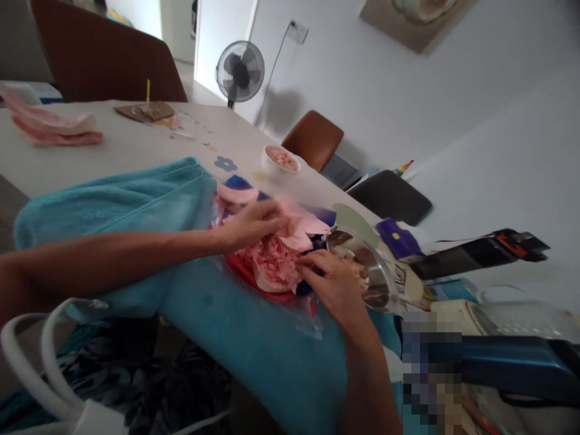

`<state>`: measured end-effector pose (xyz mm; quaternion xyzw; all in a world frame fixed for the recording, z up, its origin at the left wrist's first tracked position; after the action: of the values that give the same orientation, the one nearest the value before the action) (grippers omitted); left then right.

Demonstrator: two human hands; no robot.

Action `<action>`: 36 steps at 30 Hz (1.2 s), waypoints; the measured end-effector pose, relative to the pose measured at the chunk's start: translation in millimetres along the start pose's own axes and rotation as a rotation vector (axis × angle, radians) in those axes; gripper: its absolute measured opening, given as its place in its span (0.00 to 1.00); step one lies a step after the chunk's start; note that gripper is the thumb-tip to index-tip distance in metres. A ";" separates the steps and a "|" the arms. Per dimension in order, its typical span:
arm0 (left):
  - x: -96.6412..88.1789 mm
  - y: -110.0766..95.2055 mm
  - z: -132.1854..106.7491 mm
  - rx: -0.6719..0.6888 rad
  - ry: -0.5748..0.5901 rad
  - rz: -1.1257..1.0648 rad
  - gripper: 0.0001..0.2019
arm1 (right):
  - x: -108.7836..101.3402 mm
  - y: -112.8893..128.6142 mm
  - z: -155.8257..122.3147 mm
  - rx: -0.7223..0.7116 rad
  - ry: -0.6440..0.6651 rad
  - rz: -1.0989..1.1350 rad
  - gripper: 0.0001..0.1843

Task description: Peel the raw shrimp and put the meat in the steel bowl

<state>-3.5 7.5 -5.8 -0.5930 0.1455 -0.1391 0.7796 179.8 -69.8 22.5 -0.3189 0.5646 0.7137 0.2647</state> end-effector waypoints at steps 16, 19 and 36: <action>-0.8 -1.1 -1.0 0.018 -0.010 0.086 0.15 | 23.3 1.5 0.4 0.185 0.192 -0.278 0.11; -0.2 -1.3 -1.0 0.021 -0.014 0.089 0.15 | 26.9 2.6 0.3 0.166 0.190 -0.324 0.15; -0.5 -0.5 -1.5 -0.008 0.043 0.023 0.16 | 19.0 -0.1 4.6 0.114 -0.108 0.207 0.10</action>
<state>-4.6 6.3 -5.7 -0.5914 0.1695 -0.1424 0.7754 166.7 -65.0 8.9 -0.2043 0.6193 0.7200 0.2372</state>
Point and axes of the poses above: each hand's wrist, its own z-axis towards the middle knuckle, its own x-axis out of the palm, y = z × x, the point moved 2 cm from there along z, towards the middle knuckle, and after that the axes turned 6 degrees about z, right-handed, at the moved point
